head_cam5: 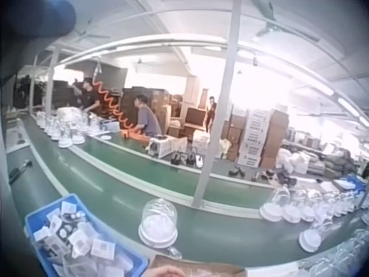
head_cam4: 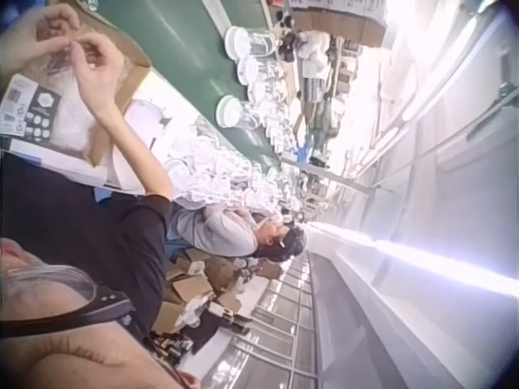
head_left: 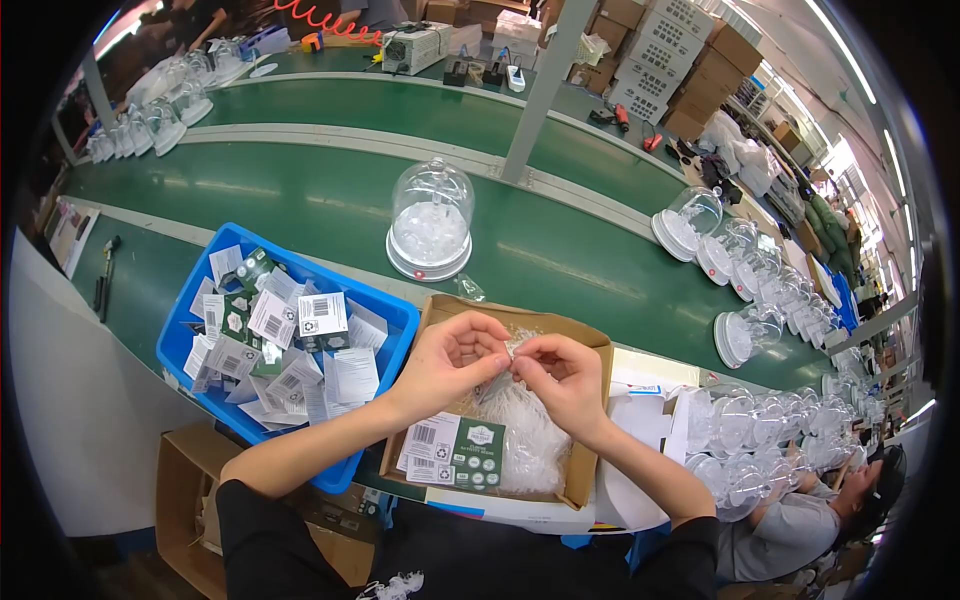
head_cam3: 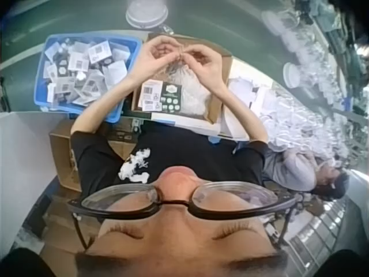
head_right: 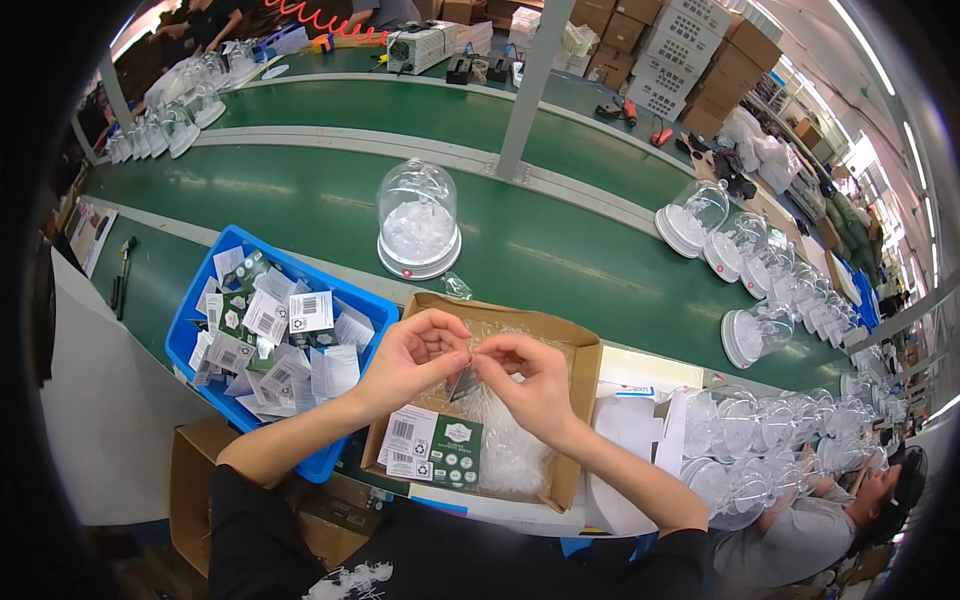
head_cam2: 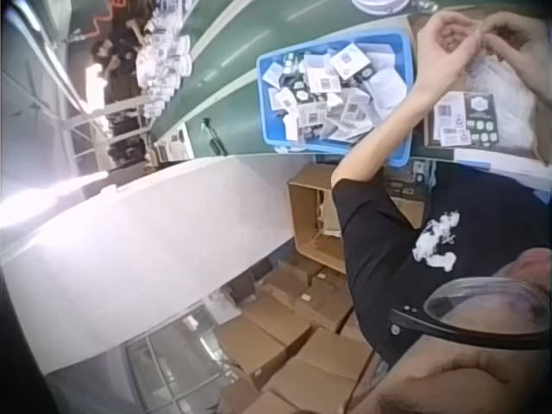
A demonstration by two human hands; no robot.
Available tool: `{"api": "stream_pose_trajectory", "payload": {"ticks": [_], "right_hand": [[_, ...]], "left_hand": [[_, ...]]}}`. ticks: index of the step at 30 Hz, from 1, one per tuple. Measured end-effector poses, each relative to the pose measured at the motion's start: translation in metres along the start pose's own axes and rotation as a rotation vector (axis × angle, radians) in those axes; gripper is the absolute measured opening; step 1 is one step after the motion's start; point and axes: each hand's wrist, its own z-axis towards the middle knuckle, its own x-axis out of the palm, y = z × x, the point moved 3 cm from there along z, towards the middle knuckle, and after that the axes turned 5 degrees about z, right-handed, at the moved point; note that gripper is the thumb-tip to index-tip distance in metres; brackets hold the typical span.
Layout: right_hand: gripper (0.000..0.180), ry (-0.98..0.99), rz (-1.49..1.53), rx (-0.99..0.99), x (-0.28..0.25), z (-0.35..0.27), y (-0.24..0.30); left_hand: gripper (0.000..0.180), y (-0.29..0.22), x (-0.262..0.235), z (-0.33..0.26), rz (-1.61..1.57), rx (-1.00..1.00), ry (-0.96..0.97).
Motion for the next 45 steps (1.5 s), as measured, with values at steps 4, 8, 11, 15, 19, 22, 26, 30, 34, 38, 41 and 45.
{"api": "stream_pose_trajectory", "payload": {"ticks": [4,8,11,15,19,22,26,30,34,38,41,45], "right_hand": [[0.01,0.027,-0.078,-0.007,-0.001,0.004,0.0],[0.009,0.104,-0.345,-0.169,-0.001,0.011,0.019],[0.01,0.182,-0.455,-0.292,-0.002,0.01,0.029],[0.011,0.239,-0.472,-0.237,-0.001,0.012,0.031],[0.01,0.301,-0.488,-0.22,-0.005,0.024,0.031],[0.006,0.18,-0.417,-0.272,-0.003,0.043,0.033],[0.011,0.106,0.002,-0.081,0.014,0.083,0.027],[0.012,0.149,0.114,-0.043,0.034,0.124,0.028],[0.014,0.055,0.069,-0.187,0.053,0.166,0.002],[0.011,-0.163,-0.216,-0.535,0.069,0.212,-0.014],[0.014,-0.23,-0.275,-0.517,0.07,0.242,-0.022],[0.015,-0.279,-0.39,-0.505,0.072,0.265,-0.033]], "left_hand": [[0.023,0.0,0.0,-0.002,0.033,-0.001,-0.011],[0.024,0.006,-0.004,-0.001,0.067,-0.017,-0.02],[0.025,0.004,-0.003,-0.001,0.095,-0.041,-0.002],[0.026,0.007,-0.005,0.0,0.111,-0.042,0.002],[0.028,0.003,-0.006,0.007,0.109,-0.02,0.0],[0.049,-0.013,-0.011,0.011,0.348,0.109,-0.133],[0.054,-0.041,-0.02,0.012,0.621,0.229,-0.178],[0.042,-0.075,-0.052,0.025,0.732,0.215,-0.161],[0.04,-0.096,-0.099,0.053,0.857,0.19,-0.256],[0.024,-0.1,-0.144,0.088,1.074,0.433,-0.382],[0.021,-0.104,-0.157,0.109,1.183,0.38,-0.414],[0.018,-0.098,-0.174,0.122,1.246,0.297,-0.481]]}}
